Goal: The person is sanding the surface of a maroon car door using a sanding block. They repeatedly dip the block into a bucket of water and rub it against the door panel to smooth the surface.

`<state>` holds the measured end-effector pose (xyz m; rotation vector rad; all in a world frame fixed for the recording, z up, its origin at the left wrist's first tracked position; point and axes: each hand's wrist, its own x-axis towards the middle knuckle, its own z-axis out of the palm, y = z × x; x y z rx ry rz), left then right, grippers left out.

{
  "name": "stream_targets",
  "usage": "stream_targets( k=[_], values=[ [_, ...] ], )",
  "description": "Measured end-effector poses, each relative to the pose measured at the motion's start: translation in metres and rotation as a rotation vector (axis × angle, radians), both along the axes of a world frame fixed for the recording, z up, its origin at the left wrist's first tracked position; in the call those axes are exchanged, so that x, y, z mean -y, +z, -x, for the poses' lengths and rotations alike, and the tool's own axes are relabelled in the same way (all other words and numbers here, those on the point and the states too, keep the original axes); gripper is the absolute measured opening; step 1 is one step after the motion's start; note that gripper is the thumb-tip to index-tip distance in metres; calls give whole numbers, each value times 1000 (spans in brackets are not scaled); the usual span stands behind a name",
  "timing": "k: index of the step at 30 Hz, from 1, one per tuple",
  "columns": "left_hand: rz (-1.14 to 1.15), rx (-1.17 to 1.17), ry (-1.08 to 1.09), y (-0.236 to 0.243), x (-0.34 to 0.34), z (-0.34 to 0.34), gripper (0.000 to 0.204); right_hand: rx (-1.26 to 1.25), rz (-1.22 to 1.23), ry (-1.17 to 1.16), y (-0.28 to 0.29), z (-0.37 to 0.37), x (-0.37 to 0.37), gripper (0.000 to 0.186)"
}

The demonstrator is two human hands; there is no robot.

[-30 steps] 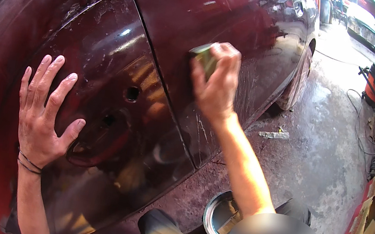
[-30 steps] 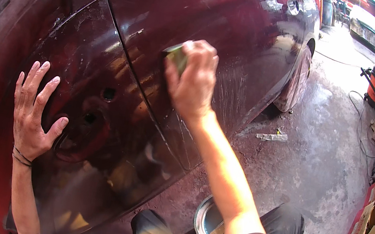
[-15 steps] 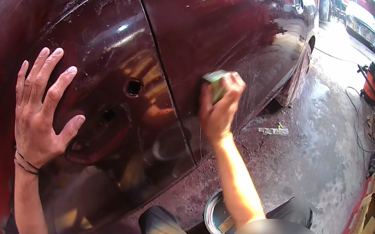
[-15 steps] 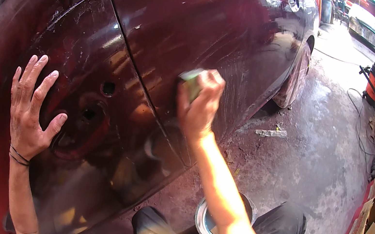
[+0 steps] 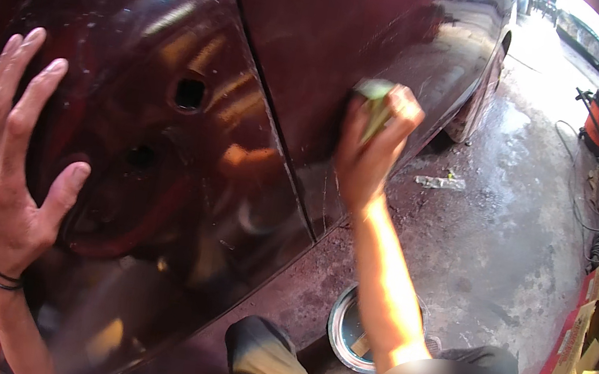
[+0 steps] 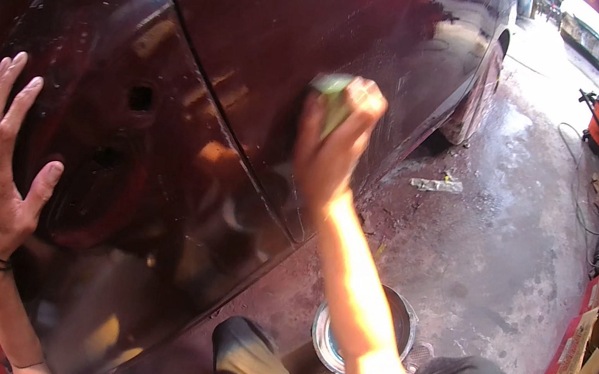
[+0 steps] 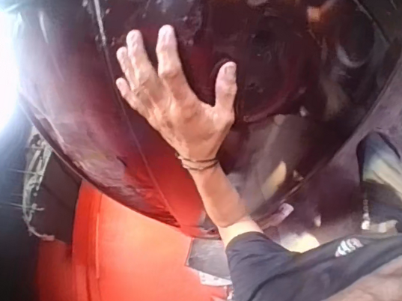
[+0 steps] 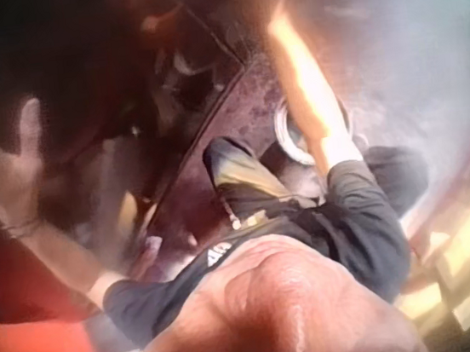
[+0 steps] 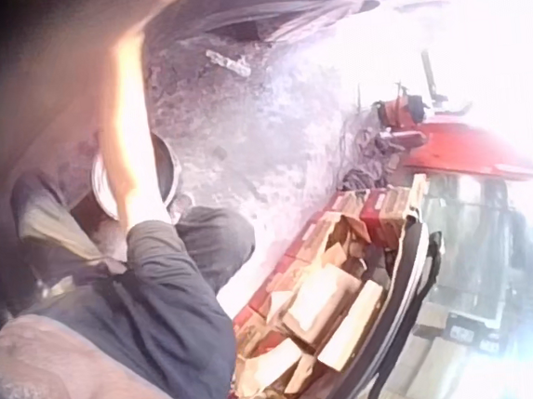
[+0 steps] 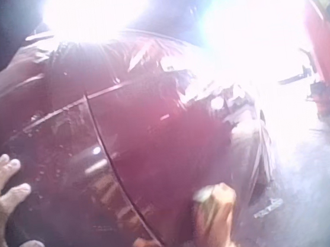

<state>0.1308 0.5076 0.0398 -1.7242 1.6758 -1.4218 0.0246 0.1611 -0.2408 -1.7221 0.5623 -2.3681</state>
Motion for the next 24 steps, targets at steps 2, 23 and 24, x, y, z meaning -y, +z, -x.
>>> stream_targets(
  k=[2, 23, 24],
  values=[
    [-13, -9, -32, -2, 2, -5, 75, 138, -249, 244, 13, 20, 72, 41],
    [21, -57, -66, -11, 9, -3, 76, 27, 137, 250, -62, -12, -66, 70],
    [31, -67, -79, -12, 11, -3, 76, 18, 91, 260, -77, -9, -68, 70]
  ],
)
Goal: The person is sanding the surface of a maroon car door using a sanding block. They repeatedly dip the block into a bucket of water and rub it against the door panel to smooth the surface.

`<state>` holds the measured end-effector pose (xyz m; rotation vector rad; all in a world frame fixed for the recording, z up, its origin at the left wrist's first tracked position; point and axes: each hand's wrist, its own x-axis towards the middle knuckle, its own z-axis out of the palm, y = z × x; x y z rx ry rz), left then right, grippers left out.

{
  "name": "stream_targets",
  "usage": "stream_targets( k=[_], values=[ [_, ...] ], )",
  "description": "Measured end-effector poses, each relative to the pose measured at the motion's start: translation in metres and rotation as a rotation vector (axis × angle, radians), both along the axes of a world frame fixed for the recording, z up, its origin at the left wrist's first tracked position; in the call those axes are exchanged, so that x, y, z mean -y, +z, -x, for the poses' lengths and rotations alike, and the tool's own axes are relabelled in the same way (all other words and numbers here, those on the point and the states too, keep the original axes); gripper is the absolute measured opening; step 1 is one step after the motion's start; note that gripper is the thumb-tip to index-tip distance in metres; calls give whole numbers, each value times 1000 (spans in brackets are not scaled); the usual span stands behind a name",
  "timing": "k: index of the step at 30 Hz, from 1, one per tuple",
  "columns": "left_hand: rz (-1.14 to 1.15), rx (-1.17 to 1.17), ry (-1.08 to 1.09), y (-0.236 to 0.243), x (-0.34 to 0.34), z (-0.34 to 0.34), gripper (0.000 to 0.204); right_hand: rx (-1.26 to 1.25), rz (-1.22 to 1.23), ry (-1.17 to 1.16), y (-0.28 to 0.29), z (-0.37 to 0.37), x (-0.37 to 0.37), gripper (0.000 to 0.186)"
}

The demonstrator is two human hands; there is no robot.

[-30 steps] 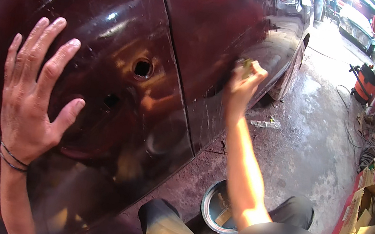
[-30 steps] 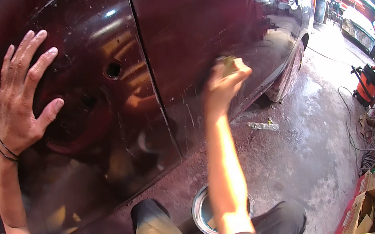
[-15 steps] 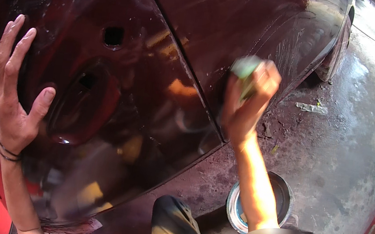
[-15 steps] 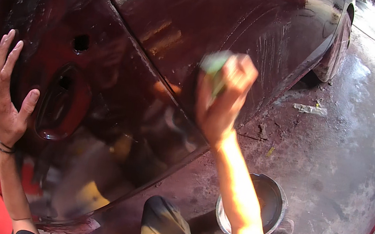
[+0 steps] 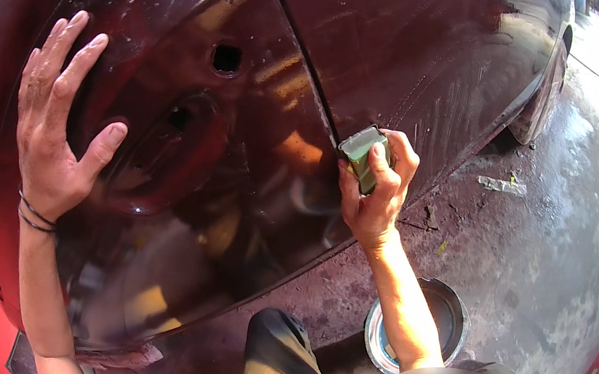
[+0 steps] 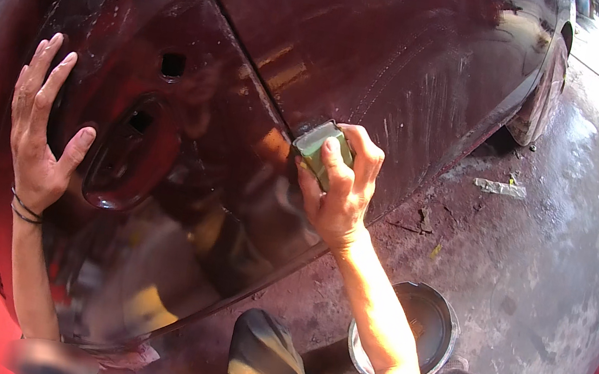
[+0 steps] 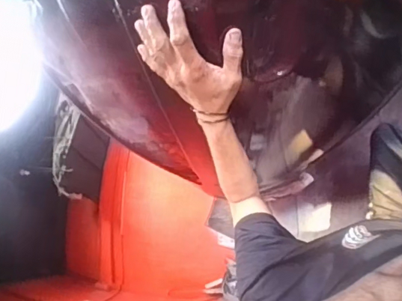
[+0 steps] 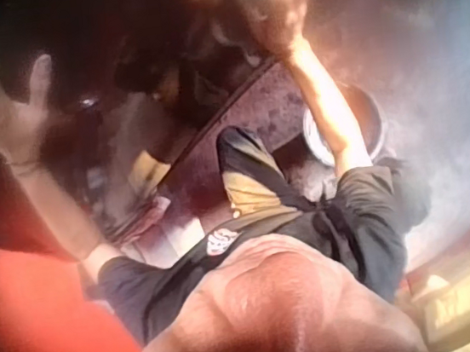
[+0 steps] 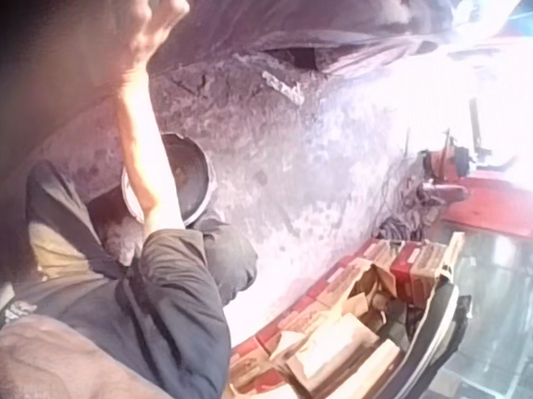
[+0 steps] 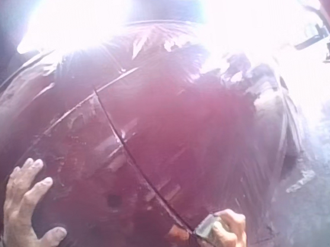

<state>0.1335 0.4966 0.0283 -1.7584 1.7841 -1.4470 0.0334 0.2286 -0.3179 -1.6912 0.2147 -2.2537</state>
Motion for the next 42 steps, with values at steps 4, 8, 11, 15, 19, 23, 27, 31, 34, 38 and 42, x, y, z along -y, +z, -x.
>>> stream_targets(
  k=[4, 8, 11, 15, 19, 23, 27, 31, 34, 38, 42],
  values=[
    [-12, 1, -10, 1, -3, -3, 75, -17, 67, -64, 77, 4, 12, 65],
    [-12, -4, 2, 1, -3, 3, 75, 32, -3, 27, 85, -4, 13, 68],
    [-14, -20, 0, 3, -2, 4, 74, 45, -88, 61, 39, -3, 3, 70],
    [-13, 2, -11, 2, 5, 6, 65, 74, -35, -196, 69, 17, 103, 46],
    [-61, 17, -63, 23, 32, 5, 57, 110, -294, -273, 95, 23, 139, 48],
    [-188, 38, -126, 30, 65, 6, 61, 142, -140, -140, 43, -12, 18, 60],
    [-176, 37, -125, 34, 63, 9, 63, 103, -107, -62, 33, -3, 16, 60],
    [-191, 12, -120, 32, 67, 6, 66, 148, -368, -120, 75, 31, 171, 46],
    [-186, -14, -122, 29, 68, 3, 67, 224, -390, -238, 75, 31, 192, 46],
    [-188, 44, -64, 40, 61, 21, 66, 161, -221, -108, 41, -8, 35, 58],
    [-175, 4, -87, 19, 71, 4, 66, 61, -143, -57, 20, 12, 49, 59]
  ],
)
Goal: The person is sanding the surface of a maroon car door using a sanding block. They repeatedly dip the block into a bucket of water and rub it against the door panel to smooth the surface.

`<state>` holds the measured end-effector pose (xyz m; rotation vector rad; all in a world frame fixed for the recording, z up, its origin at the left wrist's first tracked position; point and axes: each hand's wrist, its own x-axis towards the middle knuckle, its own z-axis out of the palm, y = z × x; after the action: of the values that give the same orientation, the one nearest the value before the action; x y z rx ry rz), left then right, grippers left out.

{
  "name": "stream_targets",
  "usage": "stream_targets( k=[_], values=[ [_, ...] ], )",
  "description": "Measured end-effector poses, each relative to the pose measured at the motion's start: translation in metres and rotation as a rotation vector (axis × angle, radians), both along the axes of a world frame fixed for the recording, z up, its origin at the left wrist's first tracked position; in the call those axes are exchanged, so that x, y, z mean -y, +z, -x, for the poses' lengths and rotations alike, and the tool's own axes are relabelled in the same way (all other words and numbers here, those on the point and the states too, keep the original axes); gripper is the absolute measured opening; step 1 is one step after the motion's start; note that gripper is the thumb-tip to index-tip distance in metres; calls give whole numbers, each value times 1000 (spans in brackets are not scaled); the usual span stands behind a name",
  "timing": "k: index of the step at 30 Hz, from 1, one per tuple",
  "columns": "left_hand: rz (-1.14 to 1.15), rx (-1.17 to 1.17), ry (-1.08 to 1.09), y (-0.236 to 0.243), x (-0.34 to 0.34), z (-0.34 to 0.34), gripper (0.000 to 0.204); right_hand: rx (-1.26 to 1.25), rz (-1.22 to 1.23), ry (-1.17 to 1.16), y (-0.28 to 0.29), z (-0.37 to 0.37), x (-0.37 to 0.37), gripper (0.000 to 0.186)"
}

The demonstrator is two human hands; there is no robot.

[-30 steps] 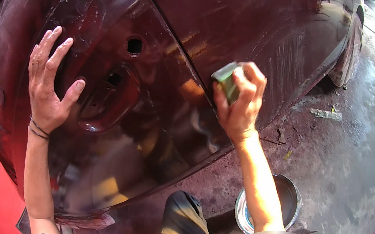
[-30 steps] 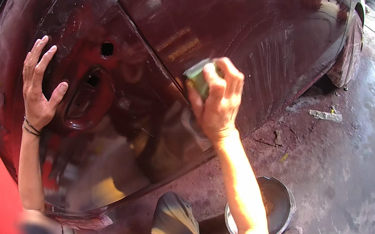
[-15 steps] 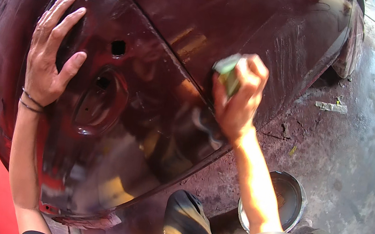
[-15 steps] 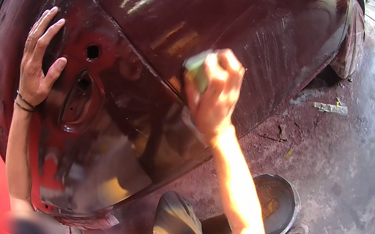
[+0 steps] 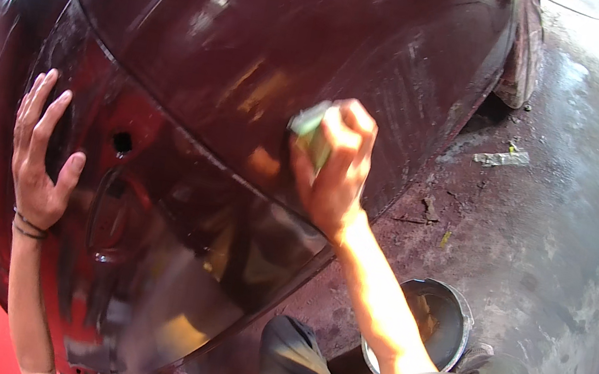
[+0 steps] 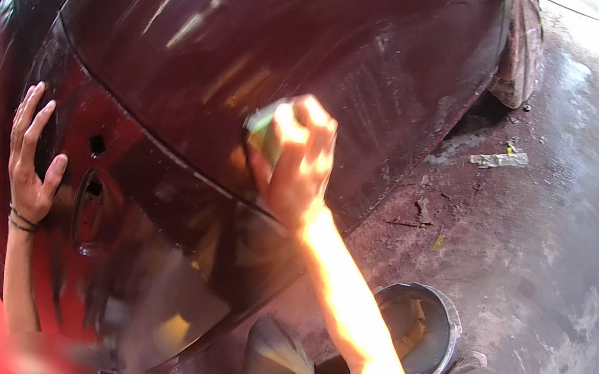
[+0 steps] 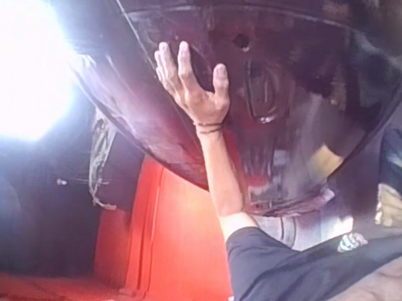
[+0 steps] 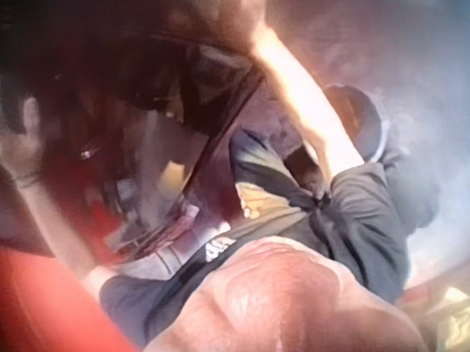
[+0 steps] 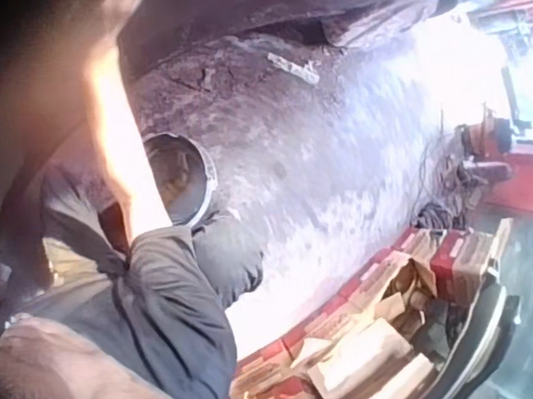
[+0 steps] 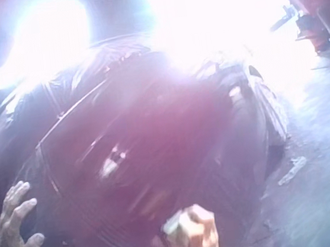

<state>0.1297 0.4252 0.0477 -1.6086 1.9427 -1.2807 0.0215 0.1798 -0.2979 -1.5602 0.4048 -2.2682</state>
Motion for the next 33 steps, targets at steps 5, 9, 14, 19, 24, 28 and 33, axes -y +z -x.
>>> stream_targets(
  k=[5, 9, 14, 19, 24, 28, 33],
  values=[
    [6, 40, 6, 15, -3, 10, 66, 189, -332, -75, 41, 24, 153, 56],
    [7, 46, 7, 9, -1, 7, 65, 151, -205, -153, 9, 3, 85, 59],
    [6, 74, 24, 14, -7, 11, 64, 142, -163, 77, -26, -26, -33, 65],
    [1, 15, -43, 4, 5, 3, 64, 181, -493, -67, -7, 27, 151, 46],
    [7, 17, -19, 10, -4, 8, 64, 152, -268, -79, -26, -14, 43, 51],
    [7, -3, -50, 8, -1, 6, 64, 43, -230, 150, -50, -28, -90, 64],
    [14, -14, -91, 11, -4, -1, 61, 45, -237, -8, 25, 4, 16, 52]
  ],
)
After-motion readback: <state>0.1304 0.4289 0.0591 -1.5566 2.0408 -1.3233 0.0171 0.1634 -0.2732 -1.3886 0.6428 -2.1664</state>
